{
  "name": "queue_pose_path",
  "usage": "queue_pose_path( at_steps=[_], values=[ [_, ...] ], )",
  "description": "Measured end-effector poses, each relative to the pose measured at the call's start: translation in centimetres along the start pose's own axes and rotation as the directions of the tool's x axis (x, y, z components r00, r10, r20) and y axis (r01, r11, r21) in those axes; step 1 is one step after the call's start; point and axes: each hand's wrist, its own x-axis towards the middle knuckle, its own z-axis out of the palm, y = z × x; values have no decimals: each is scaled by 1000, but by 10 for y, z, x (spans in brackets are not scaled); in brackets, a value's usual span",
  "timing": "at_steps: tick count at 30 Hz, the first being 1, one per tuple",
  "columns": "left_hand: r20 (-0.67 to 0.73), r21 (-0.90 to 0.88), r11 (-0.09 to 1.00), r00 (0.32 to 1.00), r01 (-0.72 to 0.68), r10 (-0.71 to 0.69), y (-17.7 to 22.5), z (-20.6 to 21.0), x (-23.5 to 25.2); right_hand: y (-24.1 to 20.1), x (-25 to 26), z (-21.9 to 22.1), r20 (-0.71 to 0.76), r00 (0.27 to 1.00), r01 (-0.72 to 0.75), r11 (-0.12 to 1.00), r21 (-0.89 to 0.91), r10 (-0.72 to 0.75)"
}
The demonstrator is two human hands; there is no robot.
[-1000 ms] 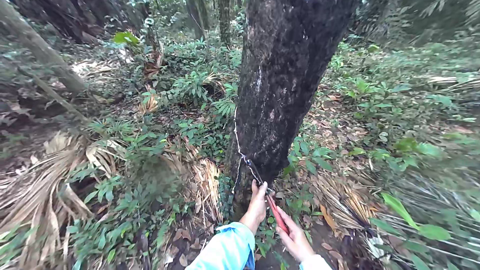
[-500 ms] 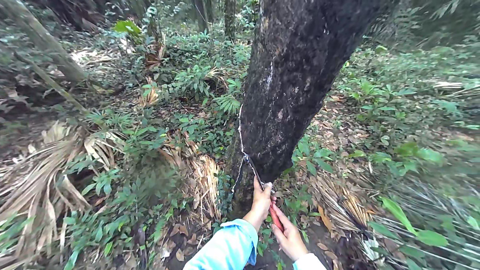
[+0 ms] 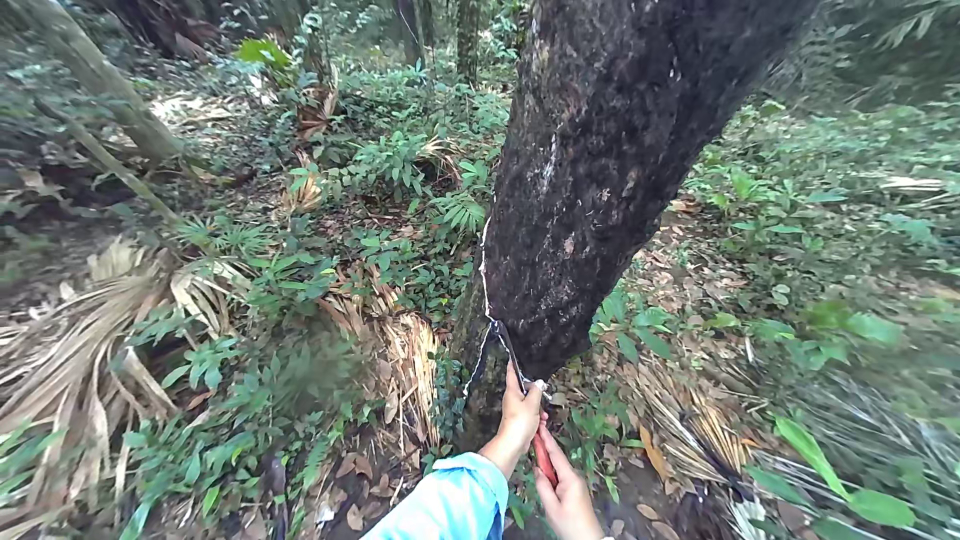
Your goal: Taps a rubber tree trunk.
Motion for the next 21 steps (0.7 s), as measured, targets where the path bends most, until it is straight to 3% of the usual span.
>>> queue_pose_path(
  at_steps=[4,8,14,21],
  values=[
    [14,0,997,997,71,-71,12,-2,-13,-31,-10,-8,77,986,-154,987,53,150],
    [14,-33,994,995,102,-101,19,-1,-16,-42,-9,-16,109,980,-172,984,50,166],
    [10,-82,993,996,85,-85,15,1,-10,-41,-3,-17,69,996,-51,996,-70,56],
    [17,-153,988,1000,29,-27,16,2,0,-37,11,-20,99,993,-30,968,-251,57]
  ],
)
